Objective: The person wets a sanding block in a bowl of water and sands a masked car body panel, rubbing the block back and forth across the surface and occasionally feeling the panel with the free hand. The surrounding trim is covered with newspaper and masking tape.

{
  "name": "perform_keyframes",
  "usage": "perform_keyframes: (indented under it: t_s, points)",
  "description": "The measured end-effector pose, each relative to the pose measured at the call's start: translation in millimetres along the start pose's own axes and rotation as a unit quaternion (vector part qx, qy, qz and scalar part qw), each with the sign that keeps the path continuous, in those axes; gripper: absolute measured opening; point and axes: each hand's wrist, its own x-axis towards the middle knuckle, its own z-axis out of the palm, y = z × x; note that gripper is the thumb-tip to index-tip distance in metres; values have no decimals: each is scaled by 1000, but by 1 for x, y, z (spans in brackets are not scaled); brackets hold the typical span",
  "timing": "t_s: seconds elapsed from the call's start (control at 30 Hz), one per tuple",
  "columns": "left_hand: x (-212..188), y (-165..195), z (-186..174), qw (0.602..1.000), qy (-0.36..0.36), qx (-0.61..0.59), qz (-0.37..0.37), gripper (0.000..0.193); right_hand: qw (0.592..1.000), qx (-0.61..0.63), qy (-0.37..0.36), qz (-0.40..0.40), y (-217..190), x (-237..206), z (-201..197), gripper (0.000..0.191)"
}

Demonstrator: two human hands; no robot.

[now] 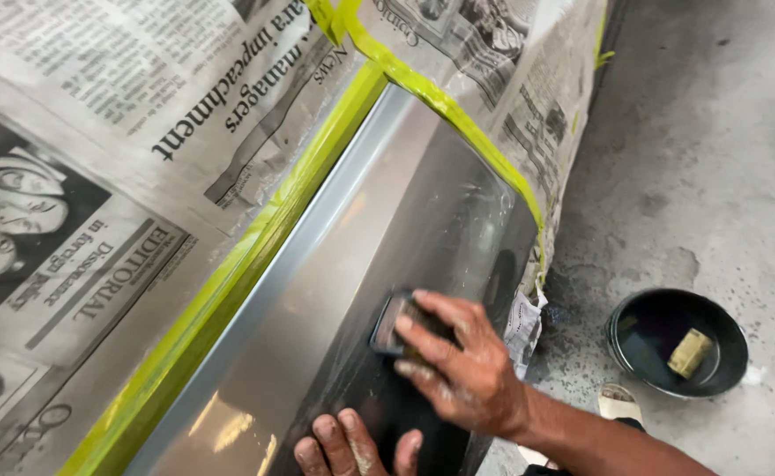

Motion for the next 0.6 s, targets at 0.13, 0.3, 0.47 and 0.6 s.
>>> perform_keyframes:
  t_s: [0.13,0.3,0.47,0.6]
  points:
    - [2,-3,5,998,28,-19,49,83,1000,-2,6,-16,-9,-9,7,58]
    - [-3,3,4,999,15,-26,25,80,999,-46,14,-23,7,11,8,57]
    - [-4,-2,3,996,35,-31,71,78,997,-62,39,23,1,23,8,53]
    - [-4,-4,4,999,13,-13,42,77,999,-27,23,3,-18,18,5,52]
